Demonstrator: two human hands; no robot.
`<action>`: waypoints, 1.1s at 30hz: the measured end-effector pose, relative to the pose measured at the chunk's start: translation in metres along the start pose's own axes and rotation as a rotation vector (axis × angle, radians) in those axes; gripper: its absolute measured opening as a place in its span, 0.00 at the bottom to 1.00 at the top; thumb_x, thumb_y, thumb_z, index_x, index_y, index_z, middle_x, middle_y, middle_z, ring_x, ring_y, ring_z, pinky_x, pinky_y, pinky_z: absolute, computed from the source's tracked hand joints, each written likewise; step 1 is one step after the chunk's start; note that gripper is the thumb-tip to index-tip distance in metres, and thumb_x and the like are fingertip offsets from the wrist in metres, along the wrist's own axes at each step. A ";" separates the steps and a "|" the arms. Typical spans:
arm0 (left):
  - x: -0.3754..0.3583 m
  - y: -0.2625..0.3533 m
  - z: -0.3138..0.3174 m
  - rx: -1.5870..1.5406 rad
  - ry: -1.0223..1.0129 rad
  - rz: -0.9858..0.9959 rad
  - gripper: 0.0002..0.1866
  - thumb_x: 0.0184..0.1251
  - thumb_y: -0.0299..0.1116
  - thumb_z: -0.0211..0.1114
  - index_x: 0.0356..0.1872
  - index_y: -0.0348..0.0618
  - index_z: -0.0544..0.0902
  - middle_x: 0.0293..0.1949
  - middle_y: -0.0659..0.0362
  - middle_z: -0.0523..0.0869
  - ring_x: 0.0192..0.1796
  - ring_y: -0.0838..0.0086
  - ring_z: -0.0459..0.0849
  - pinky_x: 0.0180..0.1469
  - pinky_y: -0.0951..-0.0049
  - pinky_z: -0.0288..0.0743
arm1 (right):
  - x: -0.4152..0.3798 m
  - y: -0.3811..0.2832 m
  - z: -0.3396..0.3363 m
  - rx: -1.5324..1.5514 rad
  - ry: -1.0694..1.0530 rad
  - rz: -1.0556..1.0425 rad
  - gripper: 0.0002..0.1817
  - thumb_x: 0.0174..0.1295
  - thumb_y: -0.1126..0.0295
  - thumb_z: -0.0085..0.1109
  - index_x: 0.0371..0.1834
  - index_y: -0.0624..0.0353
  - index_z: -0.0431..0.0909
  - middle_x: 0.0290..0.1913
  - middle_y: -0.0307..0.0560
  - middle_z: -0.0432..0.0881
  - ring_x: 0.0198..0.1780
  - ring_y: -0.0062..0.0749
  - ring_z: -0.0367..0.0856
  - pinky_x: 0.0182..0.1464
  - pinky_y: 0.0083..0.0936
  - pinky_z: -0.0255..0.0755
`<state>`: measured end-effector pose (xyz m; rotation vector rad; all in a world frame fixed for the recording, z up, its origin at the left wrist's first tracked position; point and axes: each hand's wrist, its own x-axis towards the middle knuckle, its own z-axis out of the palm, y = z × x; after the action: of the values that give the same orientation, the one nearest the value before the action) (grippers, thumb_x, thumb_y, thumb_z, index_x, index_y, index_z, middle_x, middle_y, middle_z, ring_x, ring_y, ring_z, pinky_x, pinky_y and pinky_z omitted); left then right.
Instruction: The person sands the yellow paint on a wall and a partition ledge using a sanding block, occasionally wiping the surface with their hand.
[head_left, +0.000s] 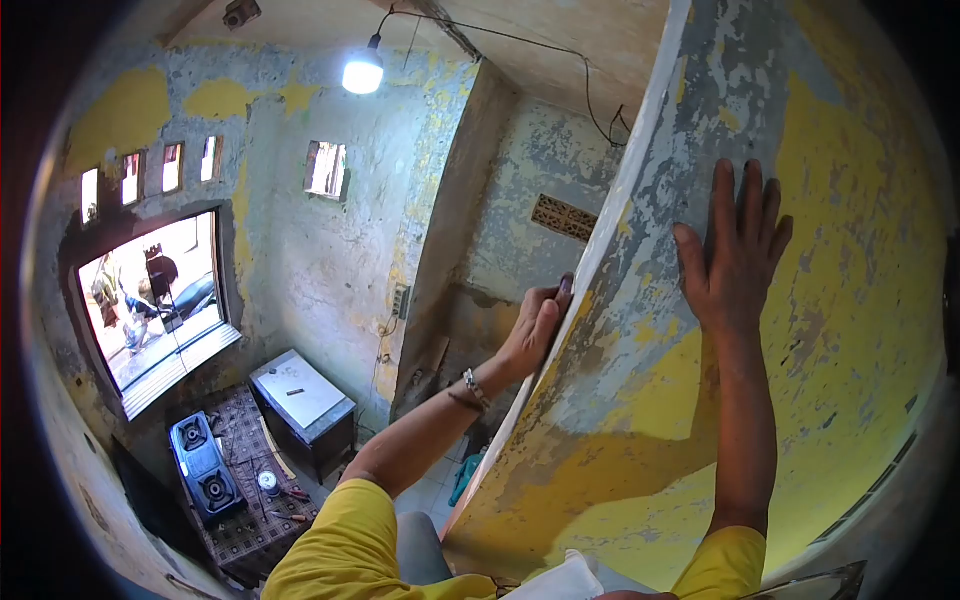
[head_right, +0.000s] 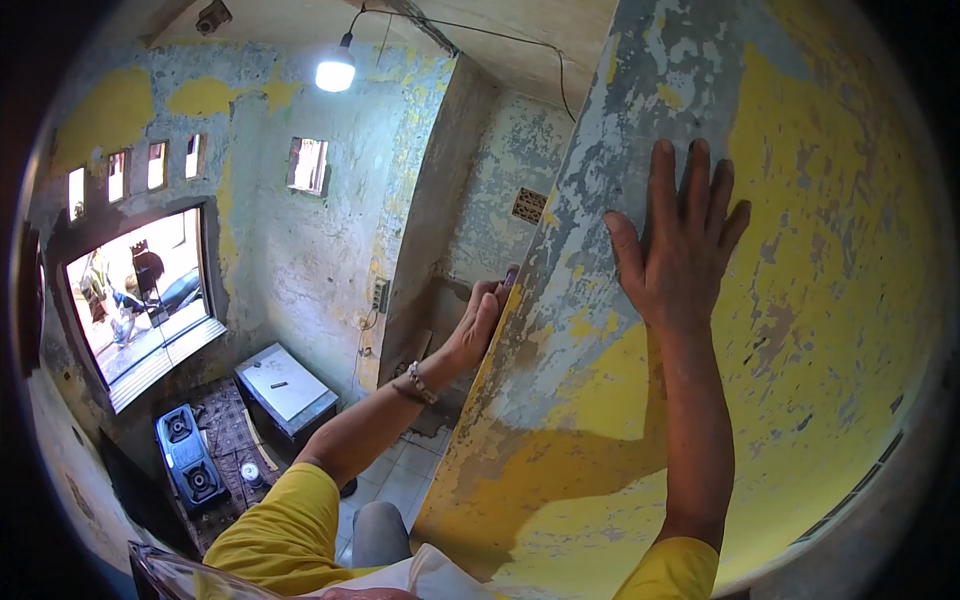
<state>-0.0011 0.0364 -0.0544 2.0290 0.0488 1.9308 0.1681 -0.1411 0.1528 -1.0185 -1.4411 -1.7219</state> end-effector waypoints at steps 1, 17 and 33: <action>0.011 0.015 0.002 0.034 0.035 0.062 0.25 0.87 0.43 0.39 0.66 0.31 0.72 0.56 0.45 0.73 0.58 0.63 0.72 0.66 0.64 0.63 | 0.002 -0.001 0.000 0.007 0.002 0.004 0.42 0.73 0.32 0.40 0.84 0.42 0.55 0.82 0.60 0.53 0.82 0.68 0.47 0.72 0.79 0.40; 0.059 0.041 0.008 -0.027 0.121 0.084 0.33 0.83 0.58 0.39 0.62 0.35 0.71 0.54 0.47 0.74 0.58 0.60 0.73 0.66 0.59 0.64 | 0.002 0.000 -0.006 0.046 -0.034 0.000 0.41 0.73 0.34 0.43 0.83 0.45 0.57 0.82 0.61 0.53 0.82 0.70 0.45 0.73 0.78 0.38; 0.041 0.036 0.007 -0.098 0.098 -0.030 0.35 0.83 0.60 0.39 0.63 0.32 0.72 0.52 0.49 0.74 0.57 0.63 0.73 0.65 0.65 0.63 | 0.004 -0.001 -0.005 0.022 -0.025 -0.036 0.40 0.75 0.36 0.39 0.82 0.47 0.58 0.82 0.60 0.53 0.81 0.69 0.48 0.72 0.74 0.45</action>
<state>0.0009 0.0114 -0.0057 1.8602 0.0078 1.9731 0.1651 -0.1464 0.1553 -1.0119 -1.4993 -1.7205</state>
